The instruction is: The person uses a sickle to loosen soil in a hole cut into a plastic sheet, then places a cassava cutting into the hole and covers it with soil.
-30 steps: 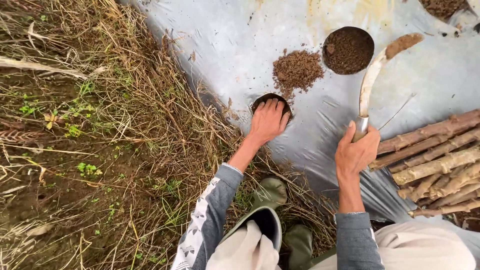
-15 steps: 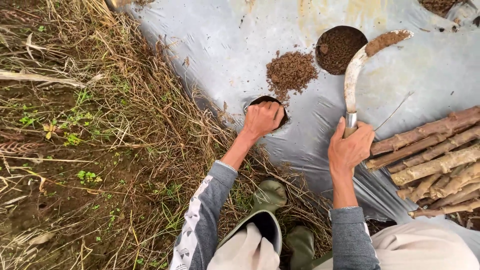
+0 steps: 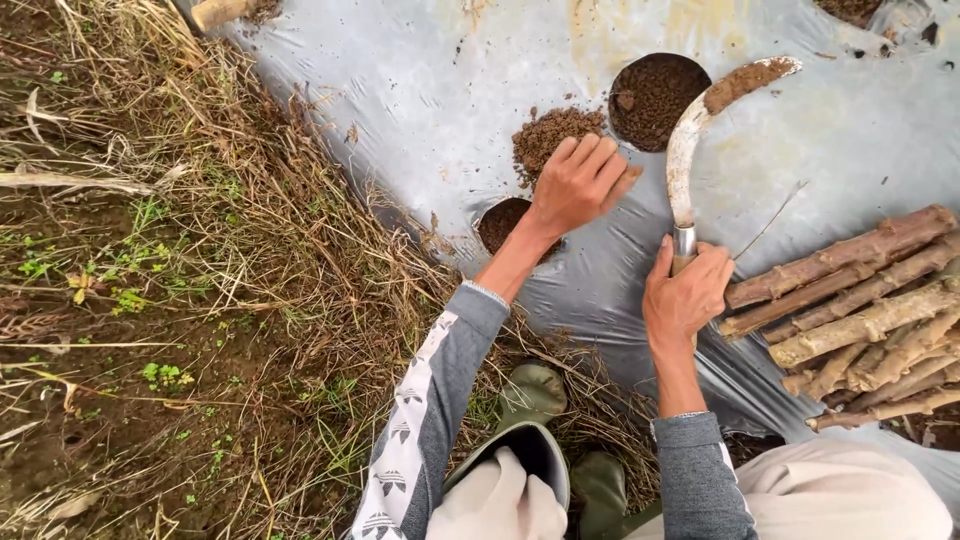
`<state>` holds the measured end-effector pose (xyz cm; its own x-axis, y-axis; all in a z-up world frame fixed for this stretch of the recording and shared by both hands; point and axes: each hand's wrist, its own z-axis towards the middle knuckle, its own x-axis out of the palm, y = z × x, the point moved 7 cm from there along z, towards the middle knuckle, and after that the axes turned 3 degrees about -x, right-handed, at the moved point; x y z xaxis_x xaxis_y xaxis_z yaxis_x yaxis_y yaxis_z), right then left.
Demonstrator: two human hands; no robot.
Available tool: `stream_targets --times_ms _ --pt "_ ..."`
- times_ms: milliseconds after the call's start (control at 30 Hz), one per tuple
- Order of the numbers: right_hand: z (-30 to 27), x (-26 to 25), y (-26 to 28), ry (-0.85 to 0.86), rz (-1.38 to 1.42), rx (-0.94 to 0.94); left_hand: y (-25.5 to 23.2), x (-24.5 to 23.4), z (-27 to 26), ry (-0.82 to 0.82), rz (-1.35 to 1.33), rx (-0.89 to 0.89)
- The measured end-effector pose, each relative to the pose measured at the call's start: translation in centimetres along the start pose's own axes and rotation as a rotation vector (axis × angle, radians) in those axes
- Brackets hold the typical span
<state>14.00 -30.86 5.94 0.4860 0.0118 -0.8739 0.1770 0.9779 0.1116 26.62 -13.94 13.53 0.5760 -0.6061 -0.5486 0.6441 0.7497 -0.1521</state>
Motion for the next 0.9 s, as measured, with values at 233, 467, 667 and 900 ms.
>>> stream_targets --times_ms 233,467,667,900 --pt "-0.2 0.4 0.1 0.011 0.014 0.025 1.2 2.3 -2.9 0.136 0.100 -0.047" --pt "2.2 -2.7 2.1 0.017 0.118 -0.022 1.6 1.9 -2.9 0.525 0.061 -0.088" --pt "1.9 -2.7 1.9 0.019 0.173 -0.024 2.0 -6.5 -7.7 0.412 -0.072 -0.501" --pt "1.7 -2.9 2.0 -0.015 0.181 -0.012 0.7 -7.6 -15.7 0.569 0.036 -0.521"
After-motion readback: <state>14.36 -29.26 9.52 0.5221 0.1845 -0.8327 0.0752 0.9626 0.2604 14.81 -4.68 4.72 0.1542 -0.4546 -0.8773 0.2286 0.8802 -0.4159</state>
